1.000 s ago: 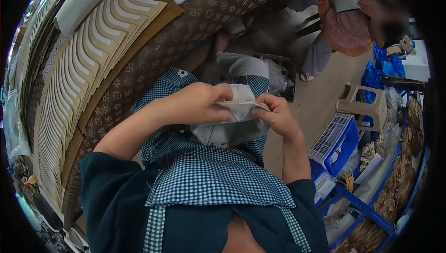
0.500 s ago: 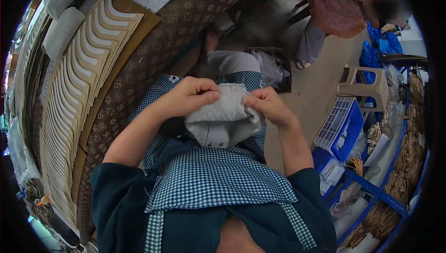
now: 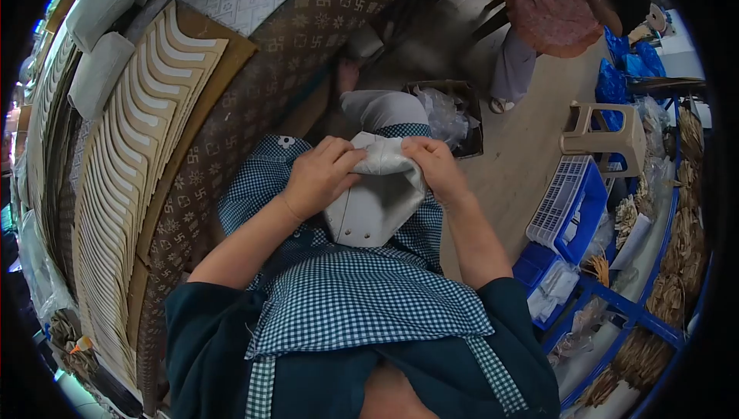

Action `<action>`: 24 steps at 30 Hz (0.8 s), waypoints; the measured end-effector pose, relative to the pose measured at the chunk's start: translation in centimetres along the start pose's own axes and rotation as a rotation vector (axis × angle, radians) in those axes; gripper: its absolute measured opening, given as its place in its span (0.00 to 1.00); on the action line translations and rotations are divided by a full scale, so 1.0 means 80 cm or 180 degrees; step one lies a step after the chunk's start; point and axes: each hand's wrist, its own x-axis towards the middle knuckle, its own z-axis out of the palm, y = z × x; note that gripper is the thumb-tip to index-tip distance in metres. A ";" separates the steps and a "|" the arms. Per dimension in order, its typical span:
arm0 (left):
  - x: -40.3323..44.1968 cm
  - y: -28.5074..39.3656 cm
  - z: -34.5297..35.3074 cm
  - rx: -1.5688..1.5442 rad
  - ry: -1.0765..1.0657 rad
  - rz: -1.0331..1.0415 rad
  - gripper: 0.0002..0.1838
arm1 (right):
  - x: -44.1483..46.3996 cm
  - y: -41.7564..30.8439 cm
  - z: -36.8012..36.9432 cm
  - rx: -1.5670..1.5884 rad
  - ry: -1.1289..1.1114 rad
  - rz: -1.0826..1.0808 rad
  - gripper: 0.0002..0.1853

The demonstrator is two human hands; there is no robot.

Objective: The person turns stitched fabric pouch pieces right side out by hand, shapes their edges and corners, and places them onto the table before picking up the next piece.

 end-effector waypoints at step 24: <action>0.030 0.031 0.036 -0.5062 0.0236 -0.3051 0.35 | -0.050 0.039 0.013 -0.3668 0.1505 -0.3154 0.26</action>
